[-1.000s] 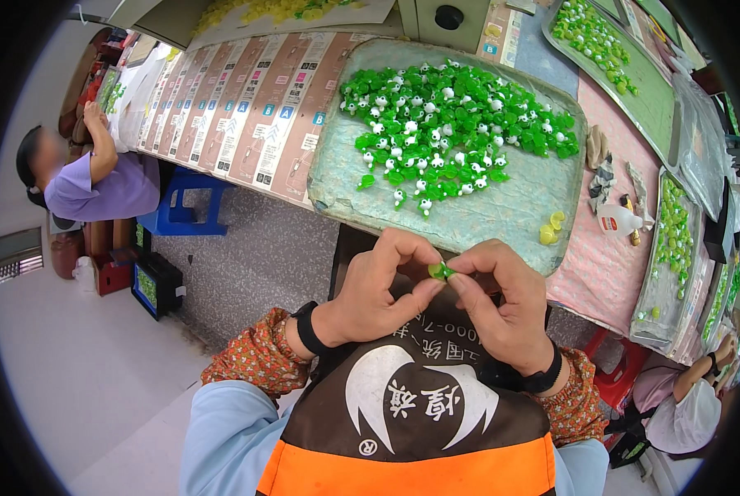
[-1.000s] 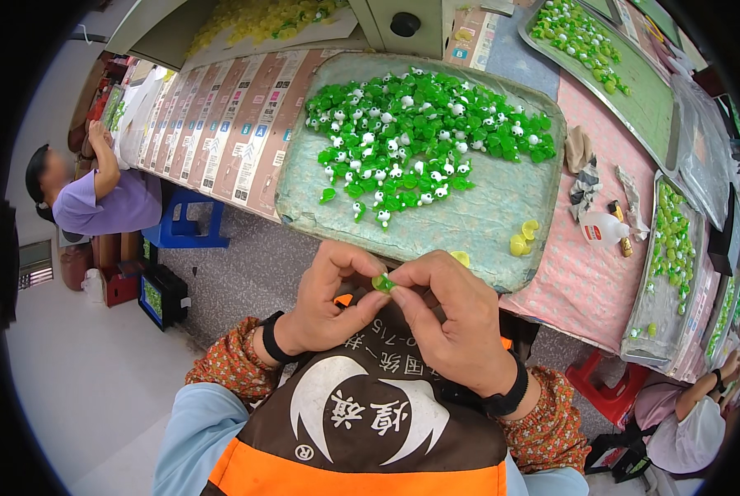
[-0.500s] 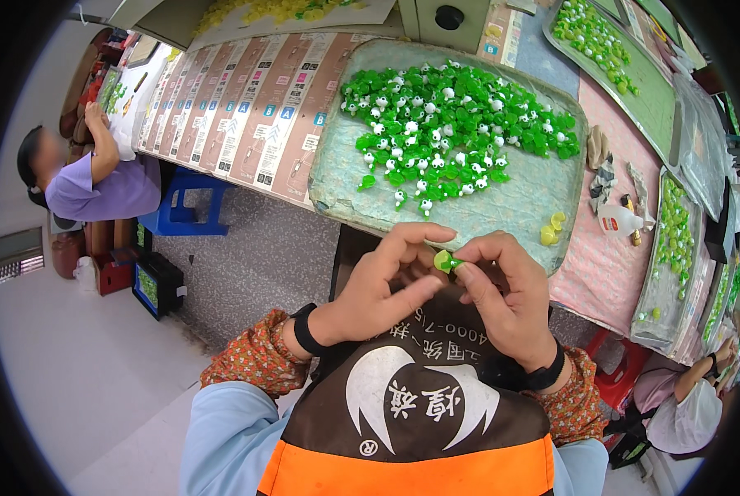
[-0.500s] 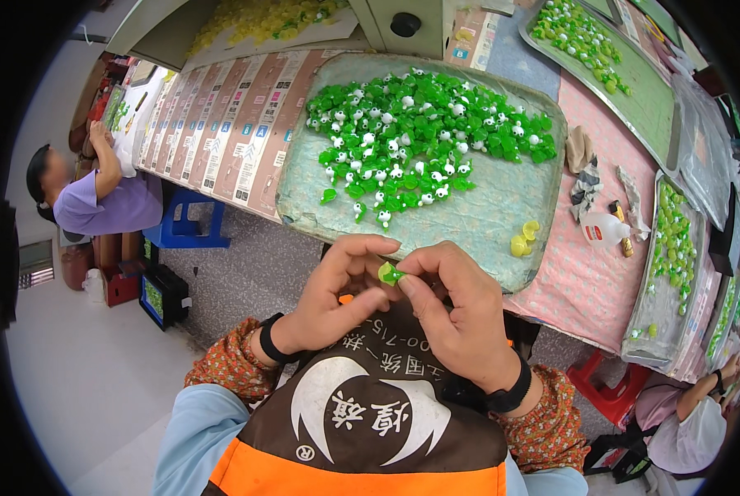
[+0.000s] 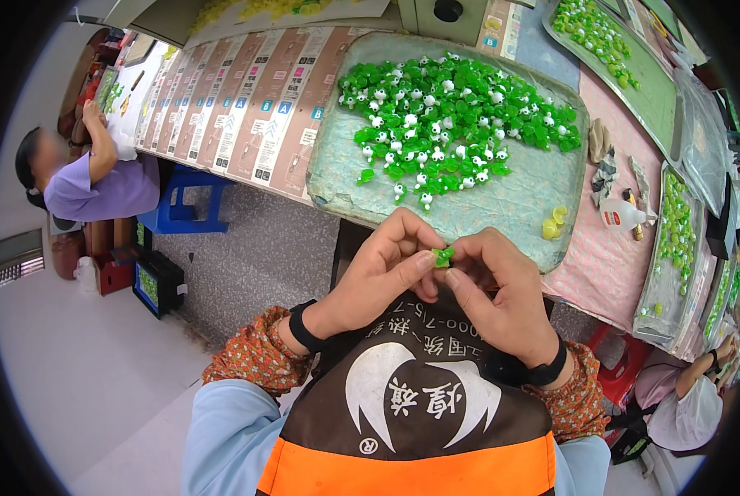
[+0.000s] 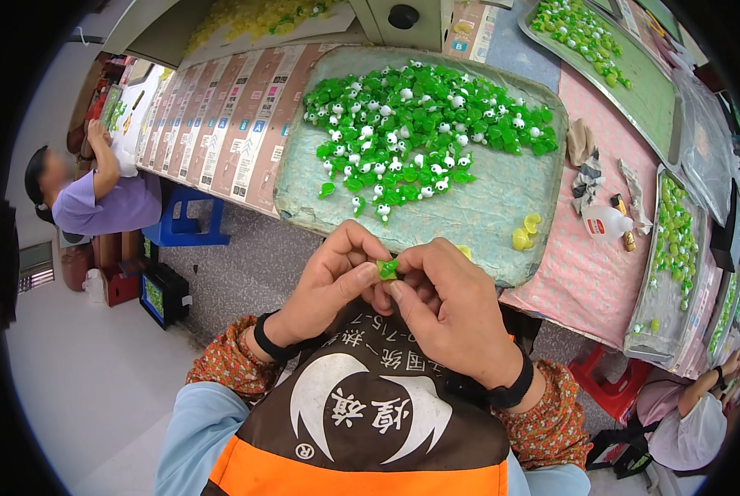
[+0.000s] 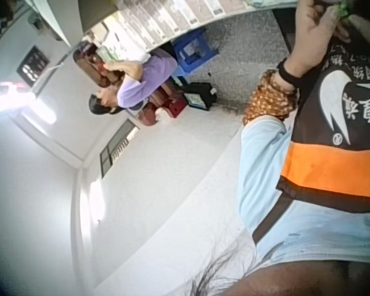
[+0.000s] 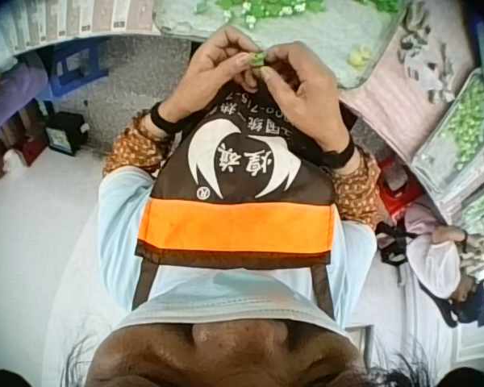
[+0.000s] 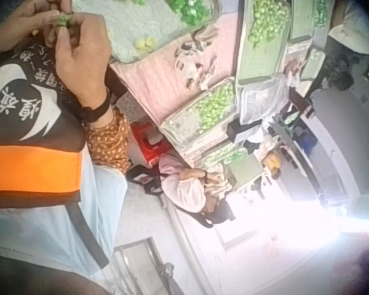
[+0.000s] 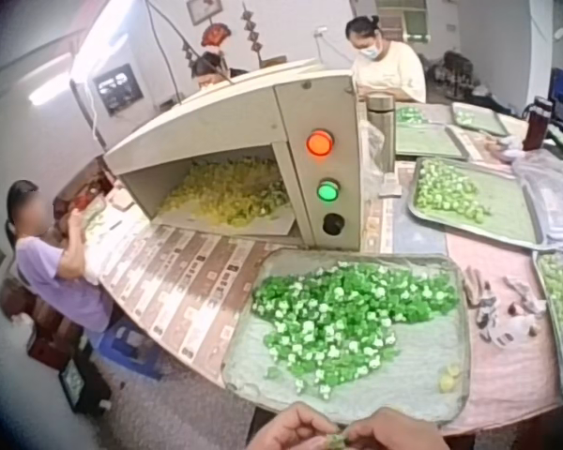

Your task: The person assembles small green plastic toys by applying glue from a bottle to yellow plastic caps and attaching them to green bodies. The person handles the components one at a time, repeatedly picking up parts, applying adhesive, and joining them before placing the finished units on a tray.

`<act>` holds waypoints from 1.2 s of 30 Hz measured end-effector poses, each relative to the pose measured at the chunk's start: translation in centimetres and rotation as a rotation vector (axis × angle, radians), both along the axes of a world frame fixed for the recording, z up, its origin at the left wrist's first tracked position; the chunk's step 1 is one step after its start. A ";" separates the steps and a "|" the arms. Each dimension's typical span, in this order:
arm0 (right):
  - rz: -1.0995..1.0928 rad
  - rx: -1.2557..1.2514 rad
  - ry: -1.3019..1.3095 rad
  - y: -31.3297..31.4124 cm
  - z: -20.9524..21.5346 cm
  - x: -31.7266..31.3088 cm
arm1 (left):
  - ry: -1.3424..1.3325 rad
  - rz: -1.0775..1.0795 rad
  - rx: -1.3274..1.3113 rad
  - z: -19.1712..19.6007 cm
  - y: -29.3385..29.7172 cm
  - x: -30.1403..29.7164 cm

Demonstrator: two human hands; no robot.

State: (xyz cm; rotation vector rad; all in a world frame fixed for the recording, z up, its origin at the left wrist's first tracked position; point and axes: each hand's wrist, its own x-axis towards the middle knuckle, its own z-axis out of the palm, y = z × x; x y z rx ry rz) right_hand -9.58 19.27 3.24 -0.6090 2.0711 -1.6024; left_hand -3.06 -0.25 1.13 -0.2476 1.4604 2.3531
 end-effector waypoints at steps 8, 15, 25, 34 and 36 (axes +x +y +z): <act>-0.018 -0.017 0.002 -0.1 -0.2 0.2 | 0.030 -0.020 -0.003 -0.1 0.0 0.2; -0.019 -0.149 -0.089 0.1 -1.0 0.3 | 0.054 -0.067 0.071 -0.2 -0.2 0.3; 0.016 -0.187 -0.020 0.3 -1.5 0.2 | 0.068 -0.115 0.115 -0.2 -0.4 0.1; 0.059 -0.194 -0.026 0.5 -1.4 -0.1 | 0.045 -0.134 0.153 -0.4 -0.6 -0.1; 0.068 -0.193 -0.098 0.6 -1.3 -0.1 | 0.013 -0.135 0.166 -0.4 -0.7 -0.2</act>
